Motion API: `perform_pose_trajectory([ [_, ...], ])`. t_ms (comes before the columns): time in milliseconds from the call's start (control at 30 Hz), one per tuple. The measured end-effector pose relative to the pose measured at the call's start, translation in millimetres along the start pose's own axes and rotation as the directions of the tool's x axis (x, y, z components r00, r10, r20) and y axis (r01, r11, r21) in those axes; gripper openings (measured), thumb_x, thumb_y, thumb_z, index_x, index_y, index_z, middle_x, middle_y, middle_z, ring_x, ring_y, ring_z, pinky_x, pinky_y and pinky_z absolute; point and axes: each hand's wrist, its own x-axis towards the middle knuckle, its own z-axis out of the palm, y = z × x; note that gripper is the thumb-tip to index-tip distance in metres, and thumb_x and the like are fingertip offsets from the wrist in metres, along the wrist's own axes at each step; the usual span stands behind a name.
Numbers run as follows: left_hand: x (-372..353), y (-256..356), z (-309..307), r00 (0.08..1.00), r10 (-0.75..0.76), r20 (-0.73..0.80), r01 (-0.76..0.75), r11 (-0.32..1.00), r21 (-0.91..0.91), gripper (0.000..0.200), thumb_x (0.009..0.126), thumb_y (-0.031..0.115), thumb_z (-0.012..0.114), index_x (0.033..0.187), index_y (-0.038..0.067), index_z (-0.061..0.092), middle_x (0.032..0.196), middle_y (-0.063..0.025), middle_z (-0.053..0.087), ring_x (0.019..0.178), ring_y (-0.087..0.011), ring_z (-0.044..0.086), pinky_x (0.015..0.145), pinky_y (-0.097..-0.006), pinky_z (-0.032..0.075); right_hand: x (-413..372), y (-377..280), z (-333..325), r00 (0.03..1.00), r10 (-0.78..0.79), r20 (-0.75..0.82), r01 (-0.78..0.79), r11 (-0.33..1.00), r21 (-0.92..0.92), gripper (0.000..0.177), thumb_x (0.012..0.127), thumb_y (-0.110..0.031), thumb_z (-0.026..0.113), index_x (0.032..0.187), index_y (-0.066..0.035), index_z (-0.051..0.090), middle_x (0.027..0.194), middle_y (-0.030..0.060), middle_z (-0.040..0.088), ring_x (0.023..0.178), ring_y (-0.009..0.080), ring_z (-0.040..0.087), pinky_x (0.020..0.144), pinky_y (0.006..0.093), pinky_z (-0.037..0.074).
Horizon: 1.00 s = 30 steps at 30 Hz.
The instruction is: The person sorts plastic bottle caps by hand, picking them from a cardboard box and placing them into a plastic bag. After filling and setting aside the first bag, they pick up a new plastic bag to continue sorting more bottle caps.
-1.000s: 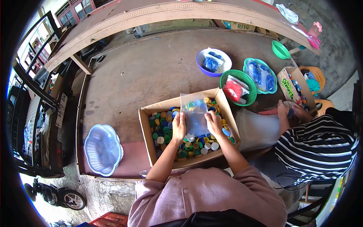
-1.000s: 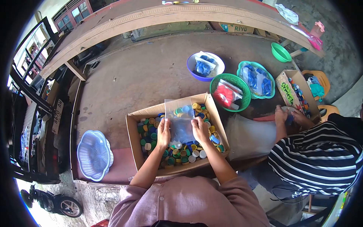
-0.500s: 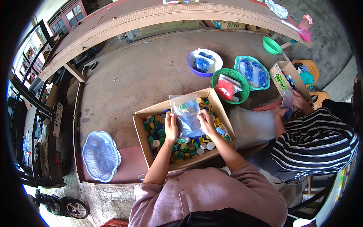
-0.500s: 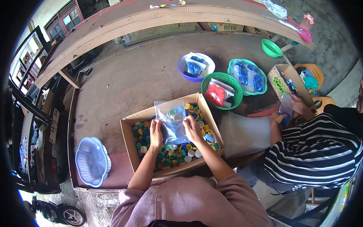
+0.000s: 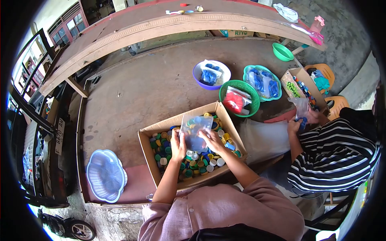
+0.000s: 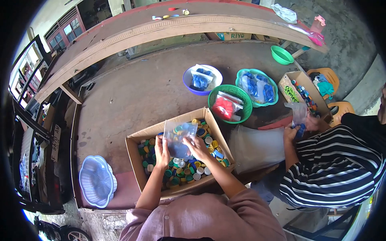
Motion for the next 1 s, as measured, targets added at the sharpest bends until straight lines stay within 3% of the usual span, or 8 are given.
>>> perform_pose_trajectory([
  [67,0.6,-7.7,-4.2,0.997,0.002,0.077,-0.010,0.995,0.097,0.021,0.081,0.013,0.059,0.094,0.002,0.047,0.085,-0.0094,0.054,0.077,-0.0171,0.051,0.072,-0.0295,0.042,0.9,5.3,-2.2,0.990,-0.125,-0.062,0.119,0.988,-0.097,0.022,0.087,-0.021,0.053,0.098,-0.002,0.055,0.084,0.0066,0.060,0.075,0.0139,0.058,0.060,0.0273,0.046],
  [167,-2.0,-5.5,-1.1,0.985,-0.147,0.092,0.157,0.981,-0.111,0.021,0.079,0.014,0.063,0.089,0.002,0.049,0.089,-0.0105,0.053,0.082,-0.0193,0.052,0.077,-0.0301,0.041,-3.0,-5.2,-7.1,0.916,-0.398,-0.049,0.351,0.855,-0.383,0.015,0.085,-0.015,0.055,0.093,-0.002,0.055,0.091,0.0105,0.057,0.085,0.0227,0.057,0.073,0.0332,0.045],
  [200,-1.3,-10.6,-0.6,0.984,-0.149,0.095,0.159,0.981,-0.111,0.021,0.079,0.014,0.063,0.089,0.002,0.049,0.089,-0.0105,0.053,0.082,-0.0193,0.052,0.077,-0.0301,0.041,0.1,-4.3,-5.7,0.812,-0.583,-0.031,0.523,0.750,-0.404,0.014,0.083,-0.010,0.055,0.093,-0.001,0.054,0.096,0.0119,0.054,0.091,0.0257,0.054,0.076,0.0334,0.043],
  [267,-2.0,-18.8,-1.6,0.984,-0.089,0.154,0.089,0.996,0.007,0.017,0.080,0.014,0.062,0.078,0.001,0.051,0.090,-0.0096,0.053,0.086,-0.0186,0.051,0.079,-0.0297,0.040,1.5,-3.8,-7.6,0.812,-0.584,0.002,0.532,0.738,-0.415,0.013,0.082,-0.007,0.054,0.094,-0.001,0.054,0.098,0.0120,0.051,0.094,0.0253,0.052,0.078,0.0326,0.043],
  [300,-3.9,-23.2,-0.8,0.970,-0.189,0.152,0.197,0.979,-0.044,0.019,0.080,0.014,0.062,0.071,0.001,0.052,0.092,-0.0097,0.053,0.089,-0.0187,0.050,0.081,-0.0297,0.039,3.8,-1.6,-9.4,0.816,-0.578,0.007,0.530,0.743,-0.408,0.013,0.083,-0.007,0.054,0.094,-0.001,0.053,0.097,0.0120,0.052,0.093,0.0256,0.052,0.078,0.0328,0.043],
  [500,-5.6,-32.6,2.4,0.932,-0.320,0.168,0.350,0.915,-0.200,0.012,0.081,0.008,0.060,0.091,0.003,0.056,0.088,-0.0024,0.053,0.081,-0.0108,0.050,0.075,-0.0255,0.042,13.2,12.9,-8.6,0.954,-0.265,-0.137,0.256,0.963,-0.078,0.012,0.087,-0.012,0.053,0.086,-0.001,0.057,0.069,-0.0009,0.049,0.058,0.0058,0.049,0.053,0.0227,0.040],
  [867,-2.6,-26.3,-1.4,0.897,-0.416,0.150,0.442,0.842,-0.309,0.029,0.092,0.030,0.045,0.071,0.010,0.048,0.068,0.0051,0.046,0.064,-0.0047,0.038,0.059,-0.0201,0.033,16.9,13.5,-18.7,0.982,0.042,-0.187,-0.039,0.999,0.017,0.022,0.082,-0.021,0.062,0.088,-0.001,0.063,0.078,0.0021,0.064,0.070,0.0066,0.057,0.062,0.0214,0.043],
  [1000,-0.3,-16.2,-0.5,0.954,-0.299,0.021,0.294,0.918,-0.266,0.027,0.092,0.026,0.045,0.072,0.008,0.051,0.074,0.0024,0.048,0.068,-0.0051,0.040,0.063,-0.0198,0.035,11.8,10.0,-8.7,0.952,-0.195,-0.237,0.217,0.974,0.071,0.021,0.082,-0.021,0.062,0.090,-0.002,0.063,0.074,0.0011,0.063,0.067,0.0064,0.055,0.061,0.0215,0.042],
])
